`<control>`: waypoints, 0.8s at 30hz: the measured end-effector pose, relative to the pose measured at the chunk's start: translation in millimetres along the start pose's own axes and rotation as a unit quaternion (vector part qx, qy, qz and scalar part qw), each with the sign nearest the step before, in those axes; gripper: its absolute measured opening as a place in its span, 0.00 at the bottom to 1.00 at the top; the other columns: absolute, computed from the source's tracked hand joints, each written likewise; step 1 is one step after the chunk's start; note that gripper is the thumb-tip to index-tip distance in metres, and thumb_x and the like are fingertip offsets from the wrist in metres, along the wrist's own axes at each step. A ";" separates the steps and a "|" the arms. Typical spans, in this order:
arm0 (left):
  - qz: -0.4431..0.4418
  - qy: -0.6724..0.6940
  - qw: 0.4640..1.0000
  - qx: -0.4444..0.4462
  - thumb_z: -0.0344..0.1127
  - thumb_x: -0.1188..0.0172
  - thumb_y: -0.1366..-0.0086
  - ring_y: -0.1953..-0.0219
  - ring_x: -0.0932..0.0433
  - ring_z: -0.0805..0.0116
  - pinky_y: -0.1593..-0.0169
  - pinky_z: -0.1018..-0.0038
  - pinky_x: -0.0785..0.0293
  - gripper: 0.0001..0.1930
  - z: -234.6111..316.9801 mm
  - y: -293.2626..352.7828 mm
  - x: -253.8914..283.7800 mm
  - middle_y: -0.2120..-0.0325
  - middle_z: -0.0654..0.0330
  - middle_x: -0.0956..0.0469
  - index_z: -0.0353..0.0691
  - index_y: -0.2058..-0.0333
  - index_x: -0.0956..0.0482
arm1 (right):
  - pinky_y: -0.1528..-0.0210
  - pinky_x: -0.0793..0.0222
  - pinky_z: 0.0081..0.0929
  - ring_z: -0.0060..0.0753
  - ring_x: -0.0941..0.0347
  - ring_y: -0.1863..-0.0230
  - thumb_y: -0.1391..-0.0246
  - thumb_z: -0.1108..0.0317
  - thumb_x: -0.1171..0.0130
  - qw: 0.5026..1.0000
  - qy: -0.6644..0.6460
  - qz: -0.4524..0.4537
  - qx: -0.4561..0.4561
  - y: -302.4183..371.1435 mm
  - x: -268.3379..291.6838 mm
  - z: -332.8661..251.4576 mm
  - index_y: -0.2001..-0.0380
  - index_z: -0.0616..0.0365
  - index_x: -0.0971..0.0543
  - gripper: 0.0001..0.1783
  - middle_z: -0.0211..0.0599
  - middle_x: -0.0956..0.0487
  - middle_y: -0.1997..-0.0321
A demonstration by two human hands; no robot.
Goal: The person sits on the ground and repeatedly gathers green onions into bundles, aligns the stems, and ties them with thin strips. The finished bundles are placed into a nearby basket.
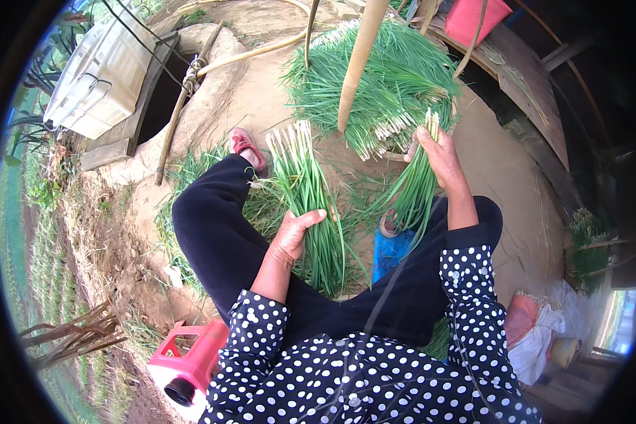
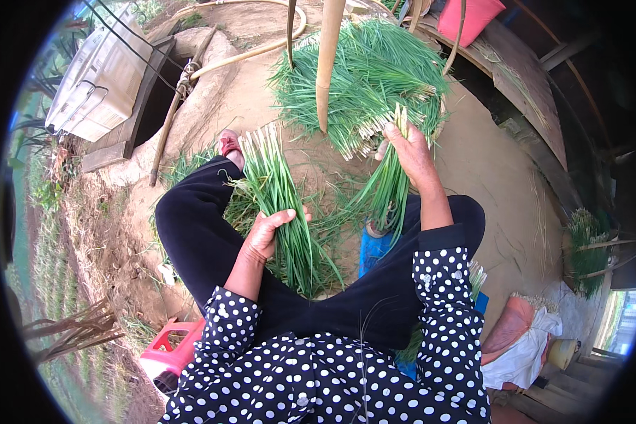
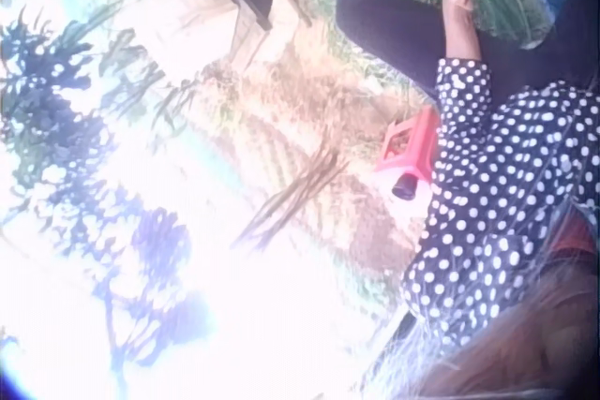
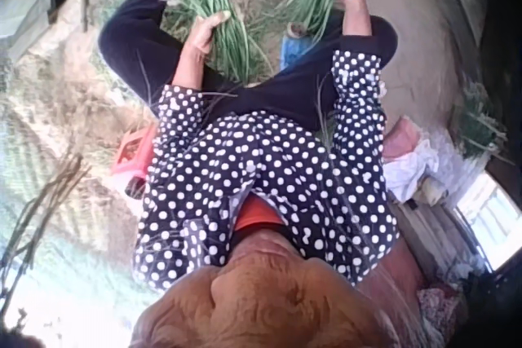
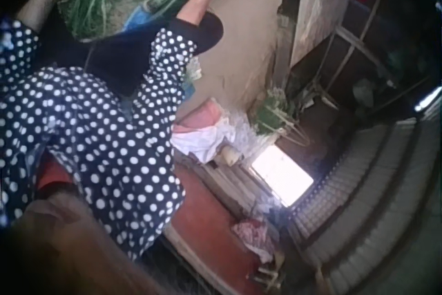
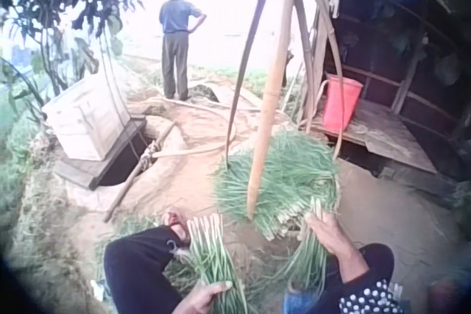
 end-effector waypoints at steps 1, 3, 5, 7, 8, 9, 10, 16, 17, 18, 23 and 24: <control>-0.005 -0.003 1.000 -0.005 0.27 0.37 0.45 0.62 0.19 0.59 0.57 0.65 0.20 0.15 -4.3 -1.1 -3.7 0.65 0.54 0.20 0.34 0.57 0.26 | 0.74 0.26 0.25 0.25 0.27 0.76 0.37 0.56 0.48 0.999 0.009 -0.032 -0.002 0.8 -9.3 2.1 0.65 0.58 0.28 0.14 0.32 0.27 0.76; -0.001 -0.039 0.999 0.022 0.26 0.37 0.45 0.65 0.19 0.62 0.59 0.65 0.20 0.16 -9.8 -4.0 -7.7 0.66 0.55 0.20 0.35 0.57 0.26 | 0.78 0.29 0.23 0.20 0.36 0.84 0.37 0.55 0.47 0.999 -0.029 -0.029 0.000 -0.9 -33.2 7.3 0.65 0.59 0.28 0.16 0.27 0.31 0.79; -0.008 -0.031 0.999 0.020 0.27 0.35 0.46 0.66 0.20 0.64 0.58 0.67 0.21 0.16 -17.4 -5.4 -12.3 0.67 0.56 0.19 0.34 0.58 0.25 | 0.80 0.31 0.20 0.18 0.37 0.85 0.39 0.56 0.44 0.994 -0.051 -0.062 -0.073 -0.2 -49.5 8.8 0.62 0.61 0.27 0.16 0.25 0.32 0.79; -0.004 -0.060 0.997 0.044 0.26 0.34 0.47 0.64 0.19 0.64 0.54 0.68 0.23 0.18 -22.9 -9.0 -14.9 0.65 0.54 0.19 0.32 0.56 0.24 | 0.82 0.33 0.18 0.15 0.37 0.85 0.41 0.58 0.41 0.992 -0.012 -0.105 -0.063 4.6 -71.2 12.9 0.61 0.63 0.26 0.17 0.23 0.31 0.78; -0.007 -0.075 0.996 0.058 0.27 0.32 0.47 0.64 0.19 0.65 0.54 0.69 0.23 0.19 -25.2 -9.5 -15.6 0.65 0.55 0.19 0.33 0.56 0.24 | 0.82 0.35 0.16 0.14 0.37 0.84 0.44 0.58 0.38 0.987 0.013 -0.146 -0.065 6.8 -78.9 13.9 0.61 0.63 0.24 0.18 0.23 0.30 0.77; -0.016 -0.066 0.996 0.052 0.28 0.32 0.47 0.64 0.19 0.65 0.54 0.69 0.23 0.19 -27.2 -8.9 -16.0 0.65 0.55 0.19 0.33 0.56 0.24 | 0.83 0.36 0.16 0.14 0.36 0.84 0.44 0.59 0.37 0.984 0.066 -0.152 -0.071 7.6 -87.0 15.8 0.64 0.63 0.24 0.16 0.24 0.28 0.76; -0.019 -0.059 0.997 0.050 0.28 0.32 0.47 0.64 0.20 0.65 0.54 0.69 0.23 0.19 -28.9 -8.4 -16.3 0.65 0.56 0.19 0.34 0.56 0.24 | 0.83 0.36 0.15 0.14 0.36 0.84 0.45 0.60 0.37 0.983 0.082 -0.148 -0.070 7.6 -88.5 15.4 0.65 0.63 0.23 0.15 0.24 0.28 0.76; -0.018 0.022 0.997 0.069 0.33 0.31 0.45 0.64 0.20 0.67 0.57 0.70 0.22 0.20 -26.2 -7.3 -9.9 0.64 0.58 0.19 0.35 0.55 0.24 | 0.82 0.37 0.17 0.15 0.36 0.83 0.44 0.65 0.40 0.984 0.007 -0.145 -0.102 4.4 -76.6 15.6 0.67 0.59 0.25 0.09 0.25 0.27 0.77; -0.022 0.019 0.997 0.065 0.33 0.31 0.45 0.64 0.20 0.67 0.57 0.70 0.22 0.19 -27.0 -7.6 -9.7 0.64 0.58 0.19 0.35 0.55 0.24 | 0.81 0.37 0.17 0.15 0.36 0.82 0.43 0.65 0.40 0.982 -0.002 -0.148 -0.117 4.4 -75.5 16.8 0.67 0.59 0.25 0.09 0.26 0.27 0.76; -0.021 0.017 0.998 0.060 0.33 0.31 0.45 0.64 0.20 0.67 0.57 0.70 0.22 0.19 -27.9 -7.9 -9.5 0.64 0.58 0.19 0.35 0.55 0.24 | 0.81 0.37 0.17 0.15 0.36 0.82 0.43 0.64 0.40 0.983 0.013 -0.143 -0.113 4.6 -74.5 17.6 0.66 0.59 0.25 0.09 0.25 0.27 0.76; -0.016 0.054 0.997 0.046 0.38 0.32 0.44 0.63 0.19 0.63 0.59 0.65 0.19 0.25 -34.9 -8.6 -6.1 0.62 0.55 0.20 0.36 0.50 0.28 | 0.80 0.37 0.19 0.16 0.35 0.81 0.42 0.63 0.41 0.987 0.027 -0.124 -0.102 8.6 -73.7 18.7 0.64 0.59 0.25 0.10 0.26 0.26 0.74; -0.045 0.047 0.996 0.058 0.40 0.32 0.44 0.60 0.20 0.61 0.54 0.63 0.21 0.27 -33.5 -8.4 -3.3 0.60 0.55 0.21 0.36 0.48 0.29 | 0.80 0.37 0.18 0.16 0.35 0.81 0.42 0.62 0.41 0.986 0.018 -0.130 -0.101 9.8 -72.7 17.8 0.64 0.59 0.25 0.11 0.25 0.26 0.73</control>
Point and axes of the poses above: each hand's wrist, its own y-axis away from the middle knuckle, its own x-axis out of the back of the hand, z = x × y, the point moved 1 cm from there along -y, towards the middle knuckle
